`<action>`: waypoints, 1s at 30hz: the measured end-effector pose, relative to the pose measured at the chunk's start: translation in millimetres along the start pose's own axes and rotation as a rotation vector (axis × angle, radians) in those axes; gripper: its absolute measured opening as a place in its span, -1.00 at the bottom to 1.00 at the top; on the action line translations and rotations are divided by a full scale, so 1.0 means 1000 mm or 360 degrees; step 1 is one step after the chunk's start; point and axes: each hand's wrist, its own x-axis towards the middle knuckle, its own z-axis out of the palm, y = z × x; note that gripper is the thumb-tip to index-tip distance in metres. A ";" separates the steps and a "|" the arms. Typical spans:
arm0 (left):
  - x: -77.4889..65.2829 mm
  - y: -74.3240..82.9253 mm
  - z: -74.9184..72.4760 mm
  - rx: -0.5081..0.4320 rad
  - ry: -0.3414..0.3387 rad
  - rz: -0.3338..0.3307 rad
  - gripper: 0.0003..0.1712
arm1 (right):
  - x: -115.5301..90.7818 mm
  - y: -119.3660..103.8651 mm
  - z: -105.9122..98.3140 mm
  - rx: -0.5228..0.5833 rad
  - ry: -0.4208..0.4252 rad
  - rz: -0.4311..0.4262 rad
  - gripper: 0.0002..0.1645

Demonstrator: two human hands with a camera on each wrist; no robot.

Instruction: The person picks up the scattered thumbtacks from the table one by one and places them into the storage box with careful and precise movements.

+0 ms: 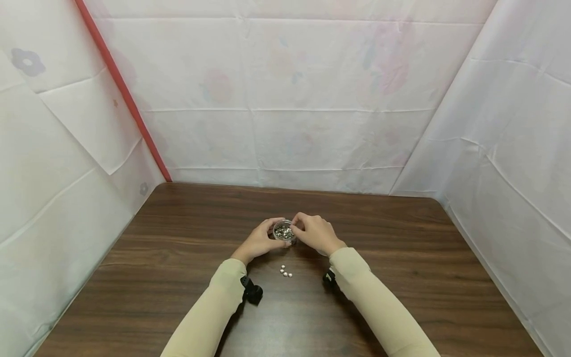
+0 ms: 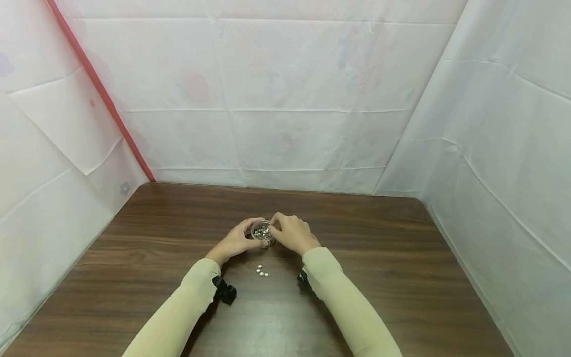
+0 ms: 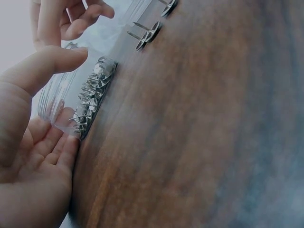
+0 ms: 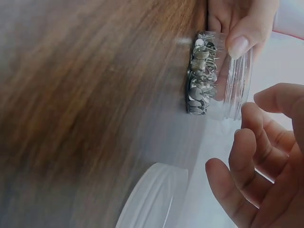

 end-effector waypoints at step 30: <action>-0.012 0.020 -0.003 -0.0050 -0.0014 0.0077 -0.14 | -0.041 -0.009 0.000 0.0136 -0.0269 -0.0512 -0.92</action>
